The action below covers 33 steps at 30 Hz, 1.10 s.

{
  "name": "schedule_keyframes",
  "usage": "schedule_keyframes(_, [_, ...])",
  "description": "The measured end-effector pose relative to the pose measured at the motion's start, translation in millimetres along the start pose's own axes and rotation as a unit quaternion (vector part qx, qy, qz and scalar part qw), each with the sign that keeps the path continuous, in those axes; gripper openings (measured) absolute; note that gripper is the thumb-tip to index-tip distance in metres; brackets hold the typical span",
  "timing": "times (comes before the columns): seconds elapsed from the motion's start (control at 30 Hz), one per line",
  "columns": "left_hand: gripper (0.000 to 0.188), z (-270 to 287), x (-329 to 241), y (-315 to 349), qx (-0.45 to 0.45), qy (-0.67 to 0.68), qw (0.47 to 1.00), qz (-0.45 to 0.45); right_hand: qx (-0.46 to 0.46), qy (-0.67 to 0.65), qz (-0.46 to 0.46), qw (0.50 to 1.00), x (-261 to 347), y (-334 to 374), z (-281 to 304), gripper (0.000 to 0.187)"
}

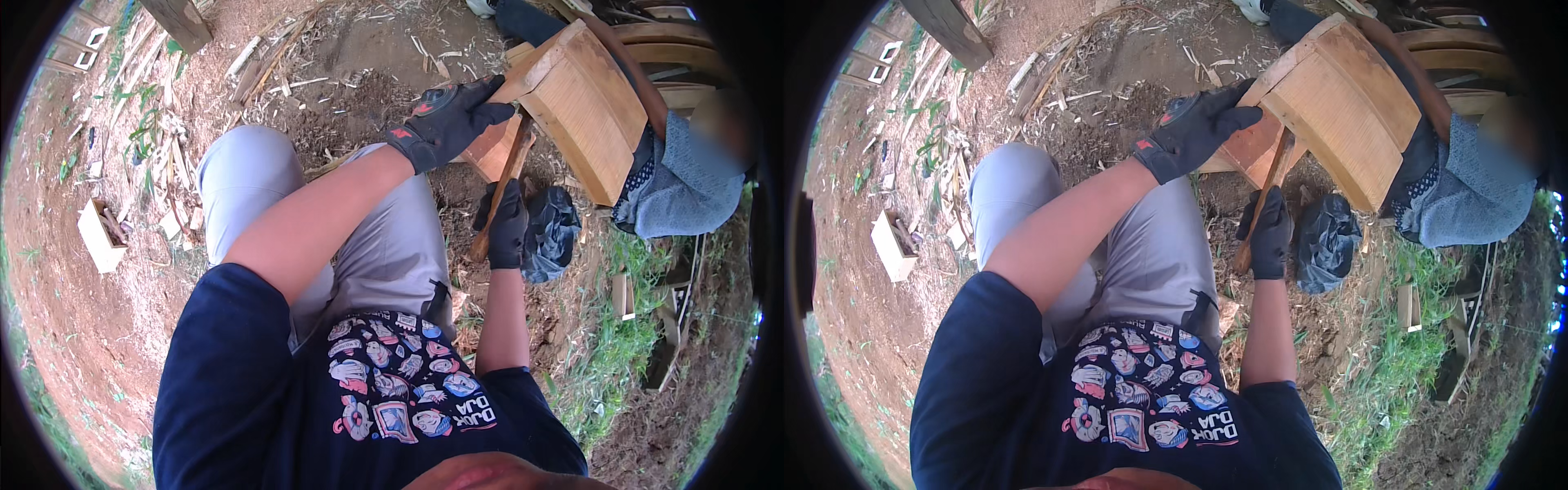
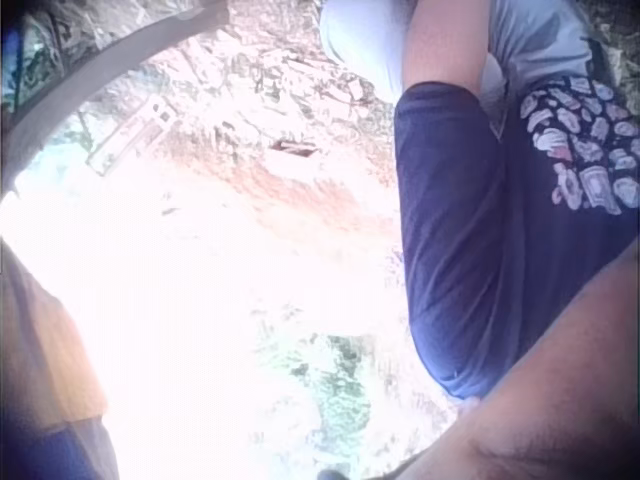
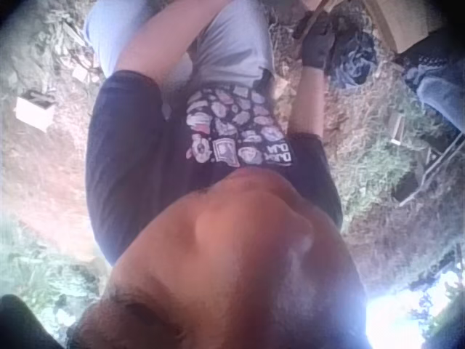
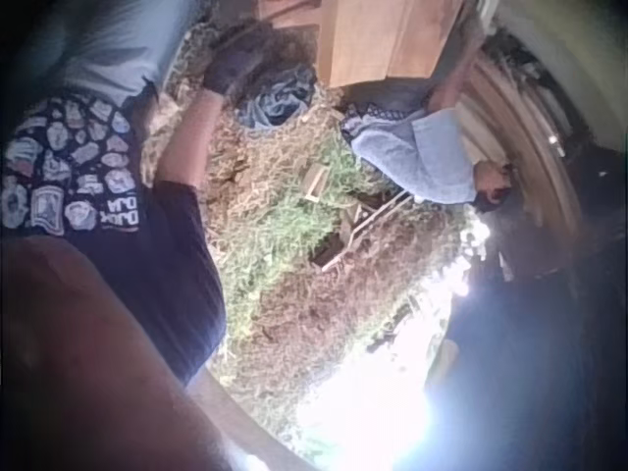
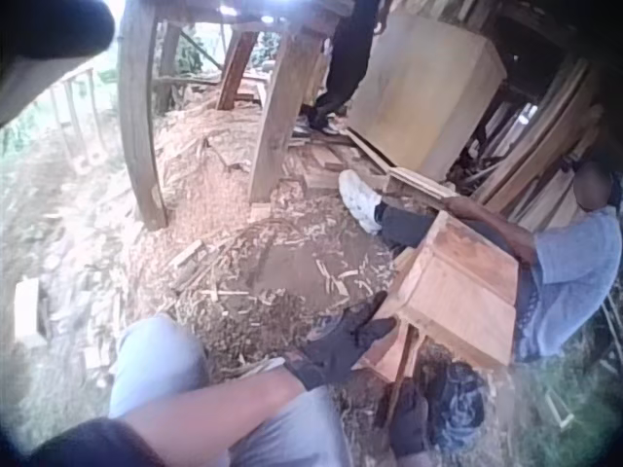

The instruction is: The person sits on the ground and assembles a wooden box by hand. They align the wooden panels and use a hammer to drive nails into the joints, securing the structure. The person adjusts the box's position and continues hammering to complete the assembly.

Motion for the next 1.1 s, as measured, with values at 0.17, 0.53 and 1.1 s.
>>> schedule_keyframes(0.17, [0.062,0.2,-12.5,-3.0,0.037,0.020,0.999,0.017,-0.001,0.096,-0.078,0.992,-13.9,-23.1,16.2,0.059])
schedule_keyframes(0.53, [0.063,-0.3,-24.2,2.0,0.020,-0.119,0.992,0.028,-0.012,0.072,-0.049,0.996,15.9,-4.5,7.1,0.059])
schedule_keyframes(1.1, [0.064,-1.4,-18.8,-1.5,-0.006,-0.066,0.998,0.019,0.009,0.043,-0.097,0.994,-9.4,-15.1,17.2,0.058])
Point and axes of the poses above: each hand's wrist, its own y-axis away from the middle knuckle, its own z-axis out of the back of the hand, x = y × z, the point moved 1 cm from there along -y, towards the middle knuckle, and after that the axes turned 12 degrees about x, right-handed, at the moved point
